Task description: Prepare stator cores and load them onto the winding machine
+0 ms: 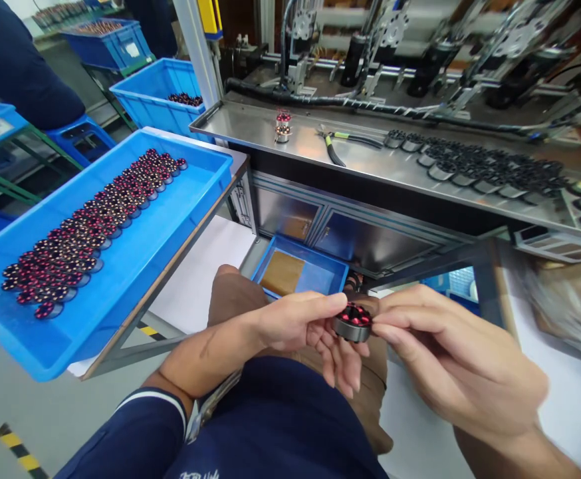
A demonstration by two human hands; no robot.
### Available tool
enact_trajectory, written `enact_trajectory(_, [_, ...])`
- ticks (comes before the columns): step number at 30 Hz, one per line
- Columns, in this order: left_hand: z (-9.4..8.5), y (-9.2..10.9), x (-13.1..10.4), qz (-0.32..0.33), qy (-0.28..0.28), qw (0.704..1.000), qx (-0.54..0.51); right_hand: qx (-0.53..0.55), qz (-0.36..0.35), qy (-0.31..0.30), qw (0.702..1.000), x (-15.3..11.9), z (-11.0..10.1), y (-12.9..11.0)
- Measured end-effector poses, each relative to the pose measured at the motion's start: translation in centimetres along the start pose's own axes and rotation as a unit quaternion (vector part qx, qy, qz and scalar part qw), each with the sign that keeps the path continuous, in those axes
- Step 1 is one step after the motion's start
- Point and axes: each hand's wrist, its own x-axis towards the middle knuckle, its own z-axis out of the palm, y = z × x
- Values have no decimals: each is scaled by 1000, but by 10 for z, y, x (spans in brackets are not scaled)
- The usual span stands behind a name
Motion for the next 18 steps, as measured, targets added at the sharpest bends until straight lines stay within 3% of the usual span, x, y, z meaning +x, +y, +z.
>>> enact_trajectory(5, [12,2,-8,170,111,979,27,-61,66,52,995,-2,1,-5])
enact_trajectory(10, [20,4,-8,327,161,930,34,-47,128,81,987,-1,6,-8])
enact_trajectory(12, [17,7,-7,346,174,922,17,-17,119,65,991,1,6,-8])
enact_trajectory(14, [12,11,-5,274,156,949,9,12,88,42,995,3,5,-7])
enact_trajectory(16, [6,15,-4,114,78,990,10,20,53,22,998,6,3,-7])
enact_trajectory(18, [3,16,-5,-3,6,1000,13,5,29,15,999,7,1,-8])
